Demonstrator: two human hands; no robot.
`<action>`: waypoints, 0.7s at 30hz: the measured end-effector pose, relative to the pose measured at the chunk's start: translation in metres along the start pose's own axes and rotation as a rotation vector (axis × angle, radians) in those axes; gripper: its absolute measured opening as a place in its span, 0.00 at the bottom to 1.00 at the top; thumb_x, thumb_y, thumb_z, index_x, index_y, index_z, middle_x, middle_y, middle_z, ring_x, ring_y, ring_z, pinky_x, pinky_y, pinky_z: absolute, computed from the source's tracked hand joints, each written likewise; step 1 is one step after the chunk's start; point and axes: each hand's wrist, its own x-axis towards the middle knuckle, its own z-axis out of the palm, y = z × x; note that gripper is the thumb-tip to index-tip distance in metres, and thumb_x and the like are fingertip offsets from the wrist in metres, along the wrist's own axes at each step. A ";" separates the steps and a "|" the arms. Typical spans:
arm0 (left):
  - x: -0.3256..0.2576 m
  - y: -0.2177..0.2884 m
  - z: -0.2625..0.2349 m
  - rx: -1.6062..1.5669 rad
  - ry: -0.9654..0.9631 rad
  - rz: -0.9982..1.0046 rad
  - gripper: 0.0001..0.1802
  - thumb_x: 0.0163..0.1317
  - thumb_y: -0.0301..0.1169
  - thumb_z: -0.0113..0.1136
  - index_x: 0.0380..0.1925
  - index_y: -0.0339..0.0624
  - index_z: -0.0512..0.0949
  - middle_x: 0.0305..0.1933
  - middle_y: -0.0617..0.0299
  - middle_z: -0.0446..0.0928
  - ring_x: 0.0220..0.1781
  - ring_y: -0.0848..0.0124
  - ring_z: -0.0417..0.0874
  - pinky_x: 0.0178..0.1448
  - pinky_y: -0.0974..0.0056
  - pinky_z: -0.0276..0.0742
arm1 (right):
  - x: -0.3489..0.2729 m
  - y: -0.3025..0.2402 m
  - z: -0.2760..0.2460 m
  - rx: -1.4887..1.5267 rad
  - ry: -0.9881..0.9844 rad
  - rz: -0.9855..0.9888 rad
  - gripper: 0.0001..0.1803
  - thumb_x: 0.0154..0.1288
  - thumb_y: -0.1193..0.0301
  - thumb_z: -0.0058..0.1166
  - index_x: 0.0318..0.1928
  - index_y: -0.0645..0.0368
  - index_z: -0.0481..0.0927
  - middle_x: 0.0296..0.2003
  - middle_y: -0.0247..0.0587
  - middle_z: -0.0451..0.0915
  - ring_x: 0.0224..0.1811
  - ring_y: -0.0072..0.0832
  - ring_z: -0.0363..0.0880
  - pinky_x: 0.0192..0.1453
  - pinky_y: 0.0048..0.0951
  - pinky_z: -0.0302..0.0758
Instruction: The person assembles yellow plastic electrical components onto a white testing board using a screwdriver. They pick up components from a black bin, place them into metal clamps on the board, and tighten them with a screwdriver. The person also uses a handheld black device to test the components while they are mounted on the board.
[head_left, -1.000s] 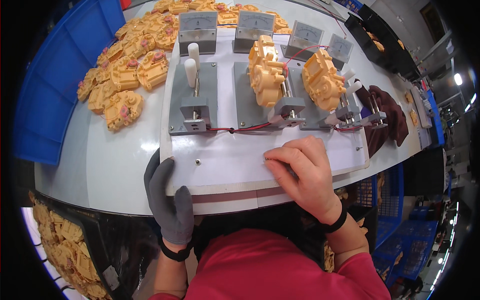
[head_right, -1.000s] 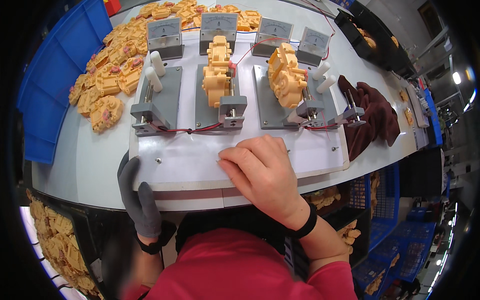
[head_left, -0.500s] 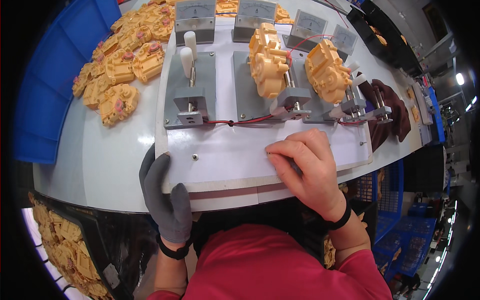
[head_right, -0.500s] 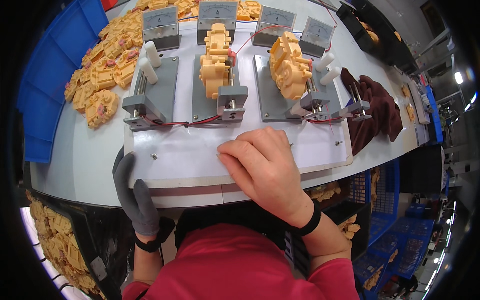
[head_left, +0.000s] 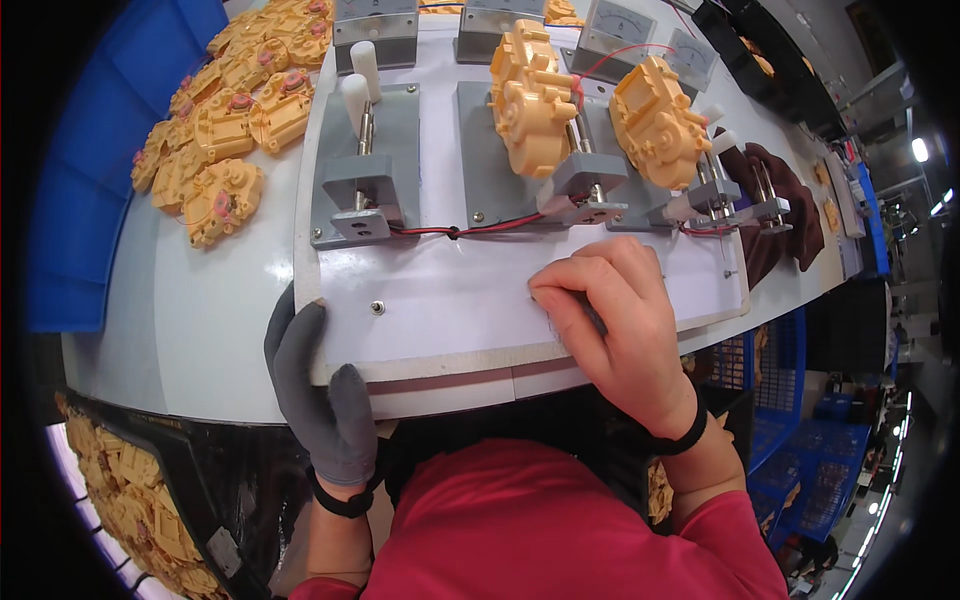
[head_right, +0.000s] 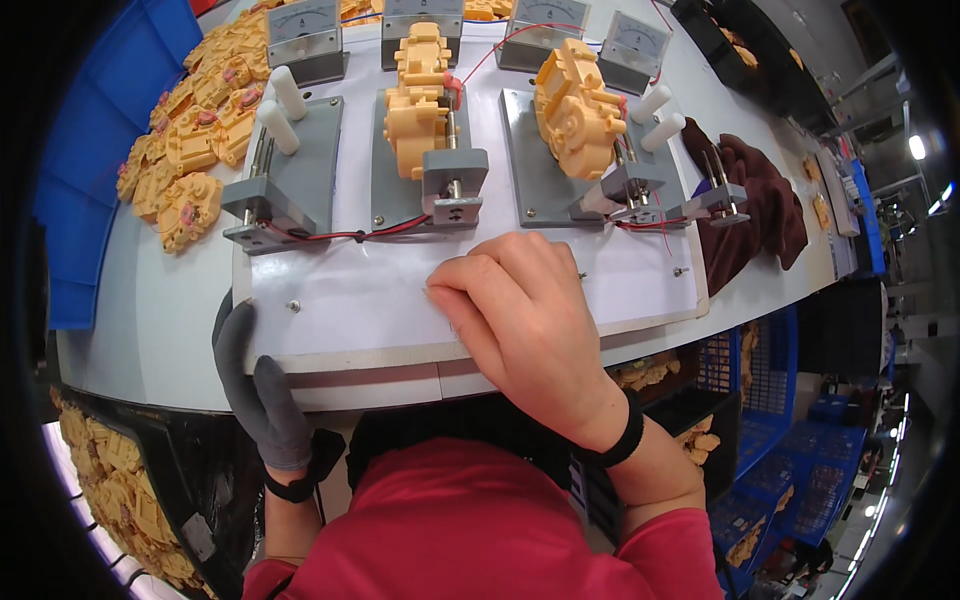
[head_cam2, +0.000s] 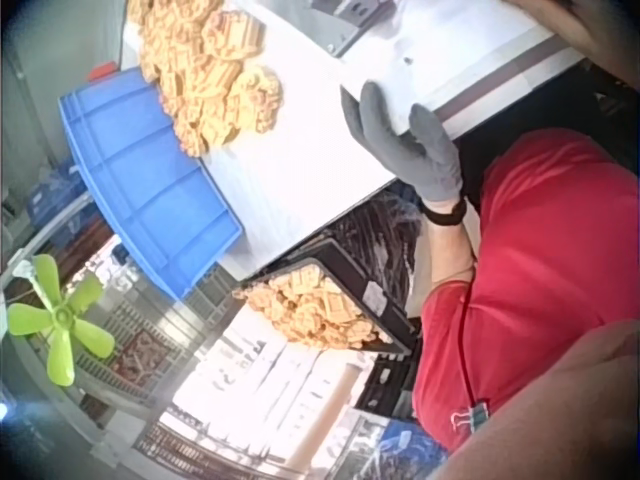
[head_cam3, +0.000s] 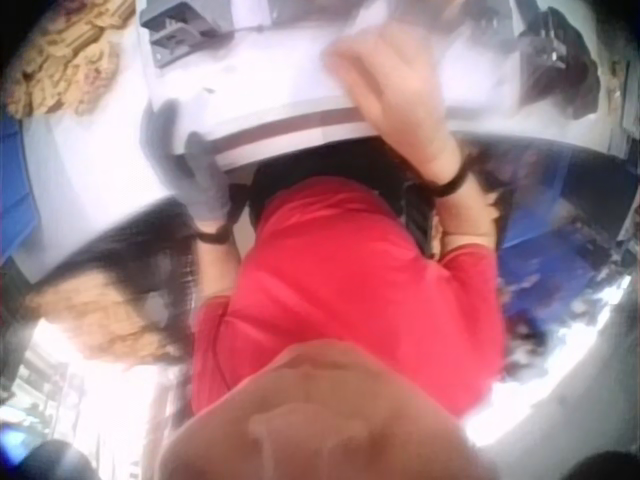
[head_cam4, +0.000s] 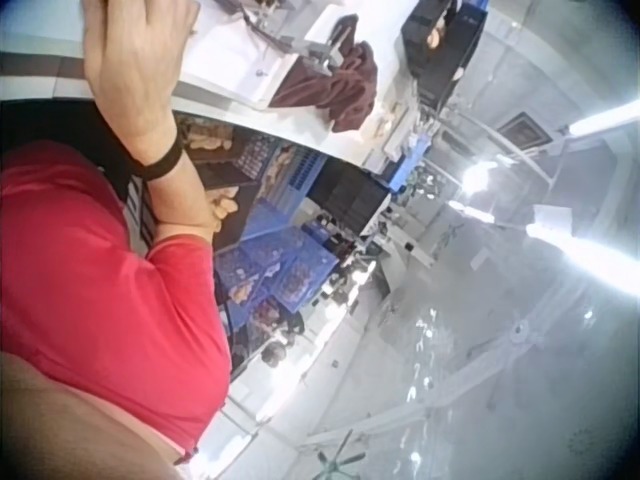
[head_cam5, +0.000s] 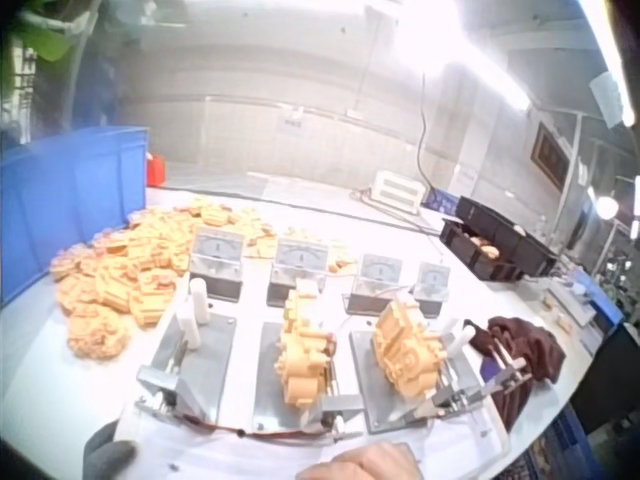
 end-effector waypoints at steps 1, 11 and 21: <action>0.000 0.000 0.000 -0.002 -0.003 -0.001 0.28 0.66 0.39 0.50 0.62 0.31 0.69 0.68 0.38 0.65 0.70 0.49 0.68 0.72 0.50 0.62 | 0.001 0.000 0.000 -0.001 0.000 -0.002 0.07 0.58 0.75 0.65 0.37 0.56 0.81 0.32 0.34 0.76 0.37 0.34 0.75 0.43 0.35 0.66; 0.002 -0.002 0.000 -0.013 -0.010 0.025 0.27 0.64 0.34 0.51 0.61 0.31 0.70 0.68 0.39 0.65 0.70 0.49 0.68 0.73 0.51 0.62 | 0.000 0.001 0.000 0.010 0.025 -0.020 0.06 0.59 0.75 0.65 0.37 0.56 0.81 0.32 0.34 0.76 0.37 0.34 0.74 0.42 0.35 0.66; 0.003 0.001 0.001 -0.029 0.013 0.065 0.25 0.65 0.31 0.51 0.61 0.31 0.70 0.68 0.40 0.66 0.70 0.50 0.68 0.73 0.52 0.61 | -0.002 0.002 0.001 0.009 0.052 -0.051 0.05 0.60 0.74 0.63 0.37 0.56 0.81 0.33 0.35 0.77 0.37 0.35 0.75 0.43 0.34 0.67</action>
